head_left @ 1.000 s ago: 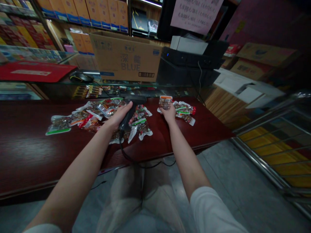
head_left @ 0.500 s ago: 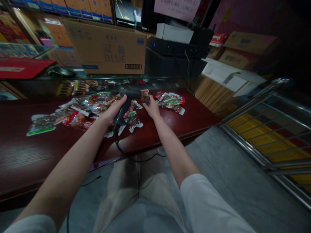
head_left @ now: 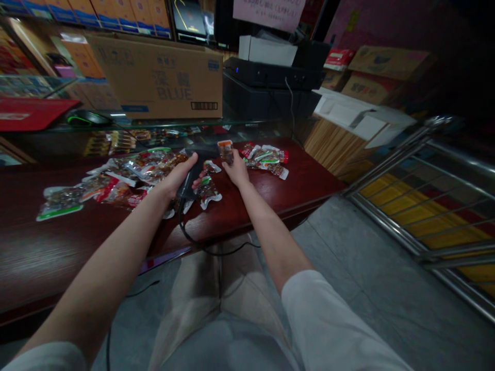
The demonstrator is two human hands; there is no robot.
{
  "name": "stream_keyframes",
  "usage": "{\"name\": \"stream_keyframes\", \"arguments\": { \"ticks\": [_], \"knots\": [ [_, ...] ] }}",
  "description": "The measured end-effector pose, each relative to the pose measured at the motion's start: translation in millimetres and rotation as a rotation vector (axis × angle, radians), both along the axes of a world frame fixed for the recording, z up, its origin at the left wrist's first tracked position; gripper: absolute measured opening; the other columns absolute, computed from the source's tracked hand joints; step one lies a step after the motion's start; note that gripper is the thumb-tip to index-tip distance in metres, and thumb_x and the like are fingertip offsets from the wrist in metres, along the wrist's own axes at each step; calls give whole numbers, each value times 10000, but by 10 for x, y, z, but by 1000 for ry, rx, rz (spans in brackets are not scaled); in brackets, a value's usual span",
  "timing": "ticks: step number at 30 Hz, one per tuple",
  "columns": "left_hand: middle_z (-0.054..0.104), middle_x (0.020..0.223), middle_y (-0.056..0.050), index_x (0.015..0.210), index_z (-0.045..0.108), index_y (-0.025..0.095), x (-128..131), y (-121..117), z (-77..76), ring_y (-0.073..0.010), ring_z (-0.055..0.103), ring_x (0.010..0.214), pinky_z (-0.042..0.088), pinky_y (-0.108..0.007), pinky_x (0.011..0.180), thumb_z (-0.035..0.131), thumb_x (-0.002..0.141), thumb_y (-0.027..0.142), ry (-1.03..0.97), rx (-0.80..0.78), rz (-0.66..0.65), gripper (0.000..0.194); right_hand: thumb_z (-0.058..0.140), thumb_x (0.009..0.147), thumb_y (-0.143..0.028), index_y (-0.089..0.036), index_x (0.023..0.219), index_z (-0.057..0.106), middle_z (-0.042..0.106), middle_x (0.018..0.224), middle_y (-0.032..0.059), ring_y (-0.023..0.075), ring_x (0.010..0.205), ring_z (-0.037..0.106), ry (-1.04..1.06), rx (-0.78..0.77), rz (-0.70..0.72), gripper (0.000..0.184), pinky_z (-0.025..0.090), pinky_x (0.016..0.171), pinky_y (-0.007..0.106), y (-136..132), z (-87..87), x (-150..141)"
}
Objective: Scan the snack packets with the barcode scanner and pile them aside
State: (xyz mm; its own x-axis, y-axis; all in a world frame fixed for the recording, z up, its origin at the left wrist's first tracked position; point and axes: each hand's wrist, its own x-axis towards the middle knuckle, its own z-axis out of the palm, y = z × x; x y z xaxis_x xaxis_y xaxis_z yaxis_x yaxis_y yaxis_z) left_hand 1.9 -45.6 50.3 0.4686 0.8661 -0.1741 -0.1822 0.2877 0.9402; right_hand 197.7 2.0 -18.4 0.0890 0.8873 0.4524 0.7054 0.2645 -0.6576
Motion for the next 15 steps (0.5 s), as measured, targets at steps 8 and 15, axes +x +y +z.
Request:
{"name": "stream_keyframes", "arguments": {
  "ticks": [8,15],
  "knots": [
    [575,591,-19,966,619,158,-107,-50,31,-77,398,349,297,-213,303,538,828,584,-22,4,7,455,534,843,-242,-115,1365,274,619,1193,169,240,1061,621,107,7,-244,597,461,900,344,33,17,168],
    [549,544,-11,976,626,162,-361,43,22,-85,400,358,302,-203,320,548,817,583,-43,69,54,457,586,821,-343,-94,1311,394,531,1244,285,373,1185,476,-145,33,-653,583,327,968,566,-30,101,603]
  ]
}}
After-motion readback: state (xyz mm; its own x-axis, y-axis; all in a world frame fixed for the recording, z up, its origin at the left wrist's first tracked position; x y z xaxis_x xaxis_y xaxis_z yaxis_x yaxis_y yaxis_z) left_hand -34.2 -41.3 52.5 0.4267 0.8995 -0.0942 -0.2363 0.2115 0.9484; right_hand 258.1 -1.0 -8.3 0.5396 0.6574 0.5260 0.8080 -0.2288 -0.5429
